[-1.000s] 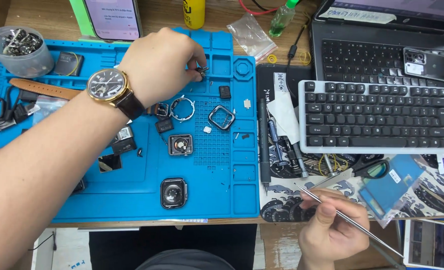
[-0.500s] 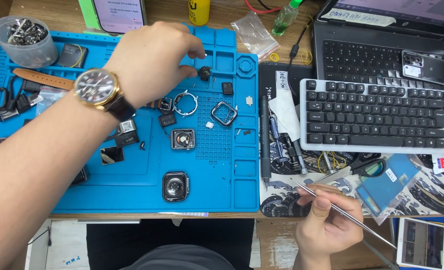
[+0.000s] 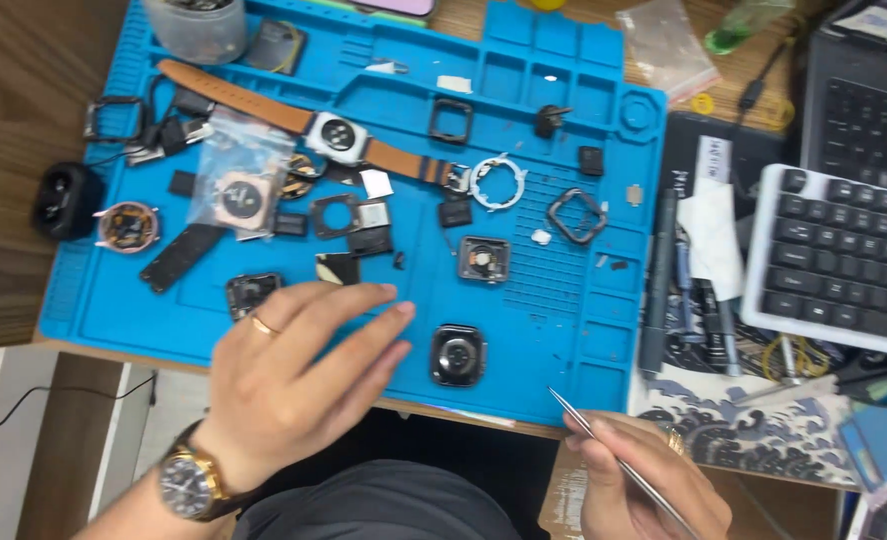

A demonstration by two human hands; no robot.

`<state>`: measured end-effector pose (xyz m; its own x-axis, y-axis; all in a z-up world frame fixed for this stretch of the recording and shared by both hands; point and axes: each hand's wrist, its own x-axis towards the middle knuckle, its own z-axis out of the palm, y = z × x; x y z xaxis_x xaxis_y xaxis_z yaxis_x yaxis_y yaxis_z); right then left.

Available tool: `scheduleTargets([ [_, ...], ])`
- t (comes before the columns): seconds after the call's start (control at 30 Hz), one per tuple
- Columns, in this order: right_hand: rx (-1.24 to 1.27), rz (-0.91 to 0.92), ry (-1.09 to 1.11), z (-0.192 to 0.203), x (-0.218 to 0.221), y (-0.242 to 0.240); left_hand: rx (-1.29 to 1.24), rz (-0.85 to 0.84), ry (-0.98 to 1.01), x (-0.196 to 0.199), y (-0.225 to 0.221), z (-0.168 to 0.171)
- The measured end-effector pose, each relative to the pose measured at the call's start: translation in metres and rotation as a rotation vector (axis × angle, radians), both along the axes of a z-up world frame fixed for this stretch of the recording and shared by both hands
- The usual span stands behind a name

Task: Assembling and inspecting internal components of a smartwatch using precision tools on a repair mat.

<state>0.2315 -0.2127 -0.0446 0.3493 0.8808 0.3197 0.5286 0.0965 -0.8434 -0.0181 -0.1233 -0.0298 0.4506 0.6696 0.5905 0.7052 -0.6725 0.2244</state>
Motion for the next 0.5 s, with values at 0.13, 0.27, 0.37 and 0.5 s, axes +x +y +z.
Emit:
scheduleTargets([
  [0.13,-0.041,0.101,-0.234,0.013,-0.031,0.015,0.05,0.014,-0.05,-0.006,-0.001,-0.027],
  [0.27,-0.004,0.122,-0.32,0.001,-0.028,0.018,0.031,0.01,-0.079,-0.01,-0.002,-0.032],
  [0.37,-0.084,0.138,-0.3,-0.002,-0.025,0.017,0.008,0.01,-0.067,-0.01,-0.001,-0.033],
  [0.5,-0.03,0.151,-0.309,-0.001,-0.025,0.017,-0.008,-0.012,-0.092,-0.012,-0.001,-0.035],
])
